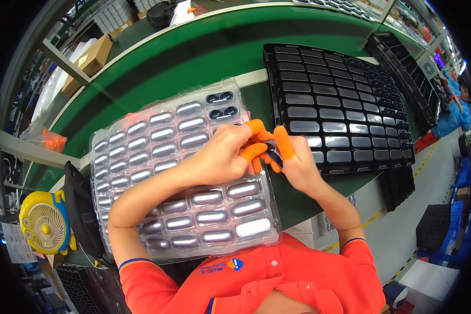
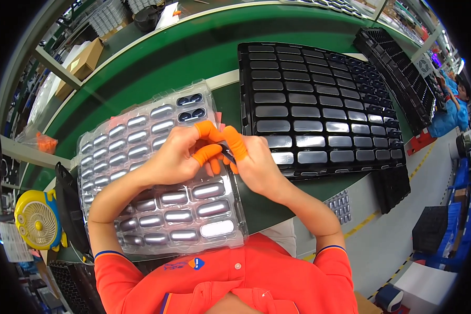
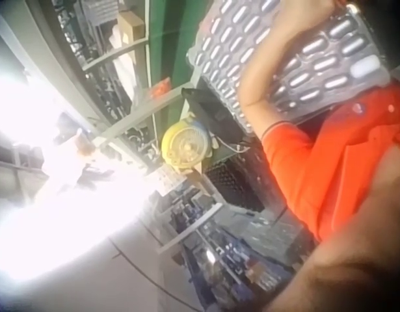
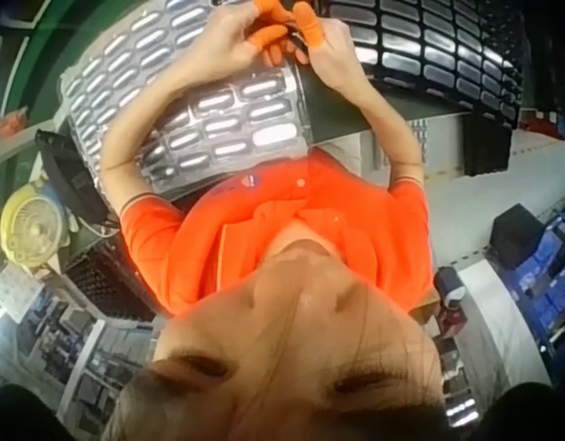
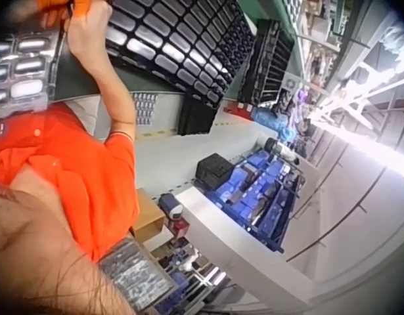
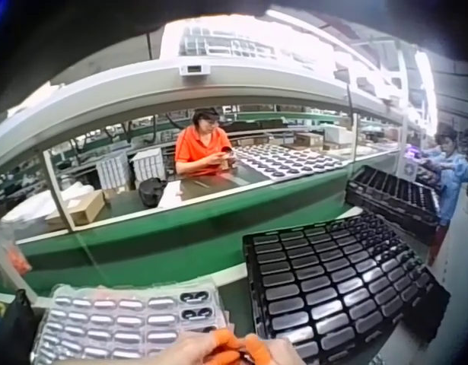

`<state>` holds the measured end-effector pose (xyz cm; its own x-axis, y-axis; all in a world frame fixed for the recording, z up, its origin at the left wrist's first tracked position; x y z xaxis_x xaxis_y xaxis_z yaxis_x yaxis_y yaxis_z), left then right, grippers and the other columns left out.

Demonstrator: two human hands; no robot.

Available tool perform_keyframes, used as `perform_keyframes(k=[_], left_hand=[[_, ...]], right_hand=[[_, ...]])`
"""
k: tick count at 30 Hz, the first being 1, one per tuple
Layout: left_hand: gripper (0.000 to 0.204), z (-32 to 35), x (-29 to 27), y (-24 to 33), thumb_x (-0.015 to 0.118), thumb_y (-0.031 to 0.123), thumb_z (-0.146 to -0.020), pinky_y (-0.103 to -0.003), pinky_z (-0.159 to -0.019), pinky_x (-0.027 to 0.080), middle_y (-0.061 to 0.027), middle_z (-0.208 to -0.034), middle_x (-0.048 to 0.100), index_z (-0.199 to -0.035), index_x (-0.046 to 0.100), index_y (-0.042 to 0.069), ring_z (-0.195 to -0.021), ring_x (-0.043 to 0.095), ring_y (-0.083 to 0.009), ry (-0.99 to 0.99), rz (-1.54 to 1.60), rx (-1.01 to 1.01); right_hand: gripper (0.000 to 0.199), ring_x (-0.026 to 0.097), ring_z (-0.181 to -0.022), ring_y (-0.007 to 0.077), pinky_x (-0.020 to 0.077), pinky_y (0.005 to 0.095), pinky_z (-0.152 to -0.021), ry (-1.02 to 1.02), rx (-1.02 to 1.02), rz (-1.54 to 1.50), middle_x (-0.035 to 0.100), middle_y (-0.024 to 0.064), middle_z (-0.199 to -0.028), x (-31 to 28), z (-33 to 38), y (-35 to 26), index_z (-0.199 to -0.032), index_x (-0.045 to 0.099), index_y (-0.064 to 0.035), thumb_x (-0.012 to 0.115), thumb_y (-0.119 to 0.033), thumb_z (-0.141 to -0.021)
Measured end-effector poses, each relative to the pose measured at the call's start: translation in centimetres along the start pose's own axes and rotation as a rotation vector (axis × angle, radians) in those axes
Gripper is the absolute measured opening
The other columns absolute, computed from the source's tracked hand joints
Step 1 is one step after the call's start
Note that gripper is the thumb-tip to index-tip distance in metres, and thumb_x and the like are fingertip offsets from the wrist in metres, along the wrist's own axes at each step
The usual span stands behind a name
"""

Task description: The person sorts small electronic components by hand, placing them into a component tray on an assembly line.

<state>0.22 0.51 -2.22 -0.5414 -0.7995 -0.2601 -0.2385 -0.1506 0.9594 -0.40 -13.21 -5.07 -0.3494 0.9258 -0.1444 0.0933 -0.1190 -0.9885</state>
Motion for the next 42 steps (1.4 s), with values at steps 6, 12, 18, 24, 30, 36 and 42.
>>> perform_keyframes(k=[6,12,18,24,30,36,42], left_hand=[[0.014,1.0,1.4,0.2,0.051,-0.006,-0.079,-0.03,-0.05,0.047,-0.0164,-0.068,0.058,-0.093,0.054,-0.004,-0.059,0.061,-0.024,0.163,-0.466,0.408],[0.016,0.2,-0.4,0.1,0.051,-0.004,-0.083,-0.026,-0.052,0.049,-0.0109,-0.075,0.061,-0.099,0.055,-0.003,-0.063,0.062,-0.0158,-0.032,-0.169,0.032],[0.019,-0.1,-1.2,1.0,0.055,0.001,-0.086,-0.024,-0.057,0.05,-0.0076,-0.088,0.063,-0.105,0.055,-0.002,-0.072,0.062,-0.0136,-0.04,0.034,-0.162],[0.018,-0.5,-2.3,-0.2,0.057,-0.002,-0.084,-0.024,-0.059,0.051,-0.0088,-0.086,0.063,-0.102,0.056,-0.003,-0.072,0.062,-0.0134,0.126,-0.099,0.003],[0.017,-0.3,-1.8,-0.4,0.059,-0.004,-0.08,-0.025,-0.062,0.052,-0.0068,-0.081,0.064,-0.097,0.056,-0.003,-0.072,0.062,-0.0127,0.13,-0.274,-0.075],[0.018,-0.5,-1.9,-0.5,0.059,-0.003,-0.078,-0.03,-0.059,0.05,-0.012,-0.079,0.063,-0.096,0.056,-0.002,-0.065,0.062,-0.022,0.106,-0.452,0.087],[0.015,-0.2,-1.4,-1.2,0.057,-0.003,-0.07,-0.04,-0.058,0.048,-0.0234,-0.071,0.059,-0.085,0.058,-0.005,-0.064,0.058,-0.0394,0.048,-0.658,0.088]], right_hand=[[0.058,0.044,-0.044,0.0066,0.0319,0.0219,-0.041,0.149,-0.229,0.165,0.05,0.0005,-0.052,1.1,0.8,0.1,-0.073,0.059,0.0008,0.034,-0.047,-0.095],[0.051,0.044,-0.044,0.0074,0.0334,0.0218,-0.041,-0.059,0.121,-0.138,0.052,0.0011,-0.055,0.0,0.1,0.1,-0.076,0.059,0.0008,0.038,-0.042,-0.095],[0.038,0.049,-0.052,0.0064,0.0363,0.0192,-0.046,-0.042,0.106,-0.279,0.056,0.0033,-0.066,-1.0,-0.1,0.6,-0.086,0.059,0.0011,0.045,-0.033,-0.094],[0.022,0.055,-0.064,0.0081,0.0424,0.0205,-0.056,0.126,-0.096,-0.077,0.059,0.0062,-0.079,-0.5,0.0,-0.3,-0.098,0.056,0.0022,0.052,-0.019,-0.091],[0.027,0.059,-0.074,0.0256,0.0462,0.0308,-0.066,0.064,-0.337,0.487,0.058,0.0141,-0.089,-0.3,0.1,-0.7,-0.109,0.05,0.0027,0.057,-0.008,-0.086],[0.028,0.056,-0.078,0.0364,0.0454,0.0362,-0.068,0.04,-0.392,0.559,0.057,0.0182,-0.091,-0.2,0.0,0.6,-0.109,0.049,0.0028,0.057,-0.004,-0.083],[0.03,0.058,-0.076,0.0349,0.0447,0.0374,-0.063,-0.001,-0.462,0.746,0.058,0.0179,-0.089,0.7,0.3,1.5,-0.106,0.05,0.0023,0.058,0.0,-0.077]])
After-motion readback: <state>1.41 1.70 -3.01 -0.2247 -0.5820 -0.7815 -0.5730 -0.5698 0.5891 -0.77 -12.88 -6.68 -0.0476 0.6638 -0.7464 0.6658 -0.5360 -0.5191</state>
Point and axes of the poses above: each hand's wrist, its own z-axis away from the middle knuckle, its own x-axis out of the palm, y = z × x, the point moved 4 cm from there along -z, towards the middle knuckle
